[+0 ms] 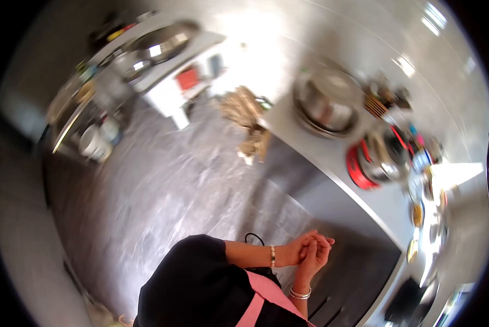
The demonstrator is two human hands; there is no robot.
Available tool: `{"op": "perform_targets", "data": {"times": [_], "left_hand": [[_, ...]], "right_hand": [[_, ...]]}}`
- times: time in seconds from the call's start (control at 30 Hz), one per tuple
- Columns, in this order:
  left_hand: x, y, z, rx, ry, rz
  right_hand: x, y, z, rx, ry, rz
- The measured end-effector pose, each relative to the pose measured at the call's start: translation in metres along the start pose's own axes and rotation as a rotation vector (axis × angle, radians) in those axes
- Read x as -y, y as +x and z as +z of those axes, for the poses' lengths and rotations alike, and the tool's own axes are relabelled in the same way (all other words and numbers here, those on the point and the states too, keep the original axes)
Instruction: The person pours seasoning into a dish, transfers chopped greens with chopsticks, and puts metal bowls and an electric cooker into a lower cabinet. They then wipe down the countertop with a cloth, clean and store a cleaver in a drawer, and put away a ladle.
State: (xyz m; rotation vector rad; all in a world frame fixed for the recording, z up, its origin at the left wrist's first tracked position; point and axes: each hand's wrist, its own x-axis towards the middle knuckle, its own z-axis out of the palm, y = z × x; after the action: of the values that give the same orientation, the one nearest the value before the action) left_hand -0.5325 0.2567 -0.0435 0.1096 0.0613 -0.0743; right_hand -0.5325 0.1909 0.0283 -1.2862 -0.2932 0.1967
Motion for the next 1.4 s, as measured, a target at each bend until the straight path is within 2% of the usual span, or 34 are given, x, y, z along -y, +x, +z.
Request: {"op": "perform_targets", "data": {"times": [0.03,0.13,0.17,0.23,0.33,0.4,0.43,0.47,0.5,0.57,0.6,0.7,0.83,0.93,0.97,1.0,1.03,1.07,1.17,1.2,1.4], "left_hand": [[-0.009,-0.009,0.001,0.009,0.074,0.085],[-0.045,-0.047,0.002,-0.027,0.279,0.367],[-0.056,-0.055,0.002,-0.108,0.042,0.366],[-0.084,-0.090,0.003,-0.113,-0.331,0.441],[-0.120,-0.141,-0.001,0.052,-0.242,0.799],[-0.147,-0.171,-0.008,0.131,-0.261,0.879],[-0.162,-0.191,0.003,0.025,-0.211,0.955],[-0.181,-0.210,0.011,-0.082,-0.163,1.028],[-0.198,-0.225,0.011,-0.119,-0.262,1.095],[-0.233,-0.258,-0.003,-0.119,-0.289,1.164],[-0.255,-0.276,-0.009,-0.120,-0.303,1.195],[-0.322,-0.337,-0.011,-0.177,-0.097,1.381],[-0.402,-0.413,-0.009,-0.160,-0.056,1.493],[-0.451,-0.448,-0.002,-0.246,-0.032,1.616],[-0.472,-0.460,-0.005,-0.256,-0.068,1.618],[-0.496,-0.473,-0.009,-0.263,-0.099,1.620],[-0.520,-0.487,-0.016,-0.121,-0.103,1.599],[-0.545,-0.499,-0.019,-0.127,-0.092,1.637],[-0.615,-0.531,-0.034,-0.184,-0.023,1.710],[-0.642,-0.543,-0.042,-0.288,-0.045,1.740],[-0.789,-0.619,-0.008,-0.269,0.214,1.790]], "right_hand": [[0.002,0.003,0.010,0.092,0.023,0.019],[0.001,0.003,0.058,0.306,-0.154,-0.115],[-0.005,0.004,0.061,0.464,-0.047,0.102],[-0.028,-0.005,0.099,0.625,-0.138,-0.048],[-0.036,-0.029,0.166,0.851,-0.045,-0.053],[-0.033,-0.042,0.207,0.995,-0.109,-0.027],[-0.034,-0.046,0.228,1.062,-0.139,-0.021],[-0.041,-0.049,0.253,1.095,-0.131,-0.171],[-0.050,-0.051,0.280,1.119,-0.113,-0.325],[-0.069,-0.064,0.335,1.137,-0.067,-0.612],[-0.080,-0.073,0.365,1.193,-0.013,-0.544],[-0.102,-0.103,0.447,1.347,0.130,-0.304],[-0.108,-0.134,0.556,1.513,0.250,-0.199],[-0.109,-0.139,0.627,1.615,0.342,-0.309],[-0.116,-0.139,0.649,1.727,0.240,-0.243],[-0.122,-0.140,0.674,1.683,0.235,-0.389],[-0.128,-0.141,0.700,1.631,0.230,-0.532],[-0.136,-0.142,0.726,1.572,0.223,-0.672],[-0.188,-0.147,0.807,1.733,0.331,-0.497],[-0.194,-0.146,0.837,1.732,0.383,-0.515],[-0.185,-0.153,1.014,1.634,0.575,-0.642]]}}
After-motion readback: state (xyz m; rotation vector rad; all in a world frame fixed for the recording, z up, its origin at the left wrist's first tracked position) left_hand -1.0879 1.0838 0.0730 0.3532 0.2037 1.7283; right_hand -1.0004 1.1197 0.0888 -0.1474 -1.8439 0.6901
